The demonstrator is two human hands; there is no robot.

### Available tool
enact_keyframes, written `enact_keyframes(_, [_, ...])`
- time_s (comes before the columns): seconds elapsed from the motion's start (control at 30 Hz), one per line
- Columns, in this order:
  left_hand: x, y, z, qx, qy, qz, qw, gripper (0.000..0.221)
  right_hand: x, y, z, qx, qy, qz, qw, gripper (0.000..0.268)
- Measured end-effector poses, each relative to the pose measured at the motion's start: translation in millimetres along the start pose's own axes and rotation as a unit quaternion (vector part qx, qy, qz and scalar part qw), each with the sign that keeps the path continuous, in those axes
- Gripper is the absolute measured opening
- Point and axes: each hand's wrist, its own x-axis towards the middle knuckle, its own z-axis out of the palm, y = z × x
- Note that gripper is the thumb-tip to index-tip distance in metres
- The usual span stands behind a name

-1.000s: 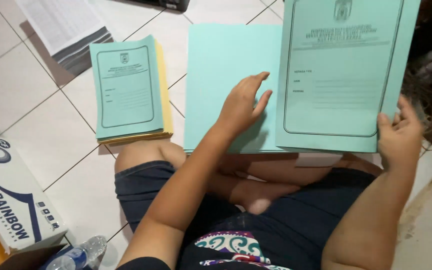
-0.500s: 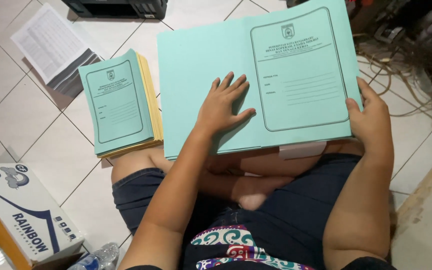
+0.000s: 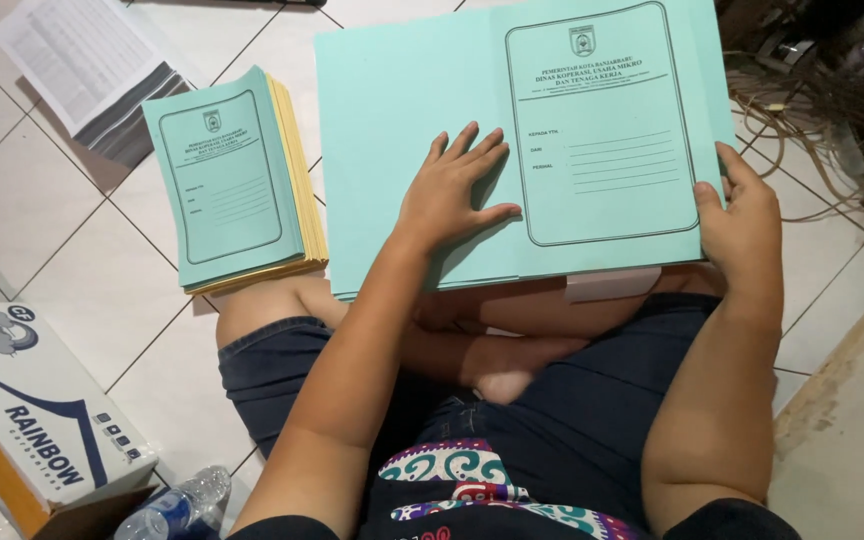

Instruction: Manually assembling folders by placing green printed inserts into light blue outer covers while sitting on the floor.

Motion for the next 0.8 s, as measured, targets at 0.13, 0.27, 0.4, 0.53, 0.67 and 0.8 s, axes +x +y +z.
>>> enact_keyframes(0.13, [0,0,1,0.002,-0.01,-0.006,1.0,0.084,0,4,2,0.004,0.012,0.003,1.0,0.053])
enact_keyframes(0.27, [2,0,1,0.002,-0.013,-0.006,1.0,0.082,3,11,6,0.023,0.014,-0.013,1.0,0.052])
enact_keyframes(0.4, [1,1,0,0.003,-0.016,-0.011,1.0,0.081,3,9,6,0.036,0.006,0.007,0.999,0.052])
enact_keyframes(0.53, [1,1,1,0.0,-0.009,-0.006,1.0,0.081,3,8,5,0.027,0.0,0.011,1.0,0.052])
enact_keyframes(0.67, [2,1,1,0.005,-0.014,-0.01,1.0,0.082,3,4,3,0.028,0.0,0.028,0.999,0.052])
enact_keyframes(0.8, [2,2,0,0.004,-0.017,-0.018,1.0,0.083,3,7,3,0.042,-0.002,0.018,0.999,0.053])
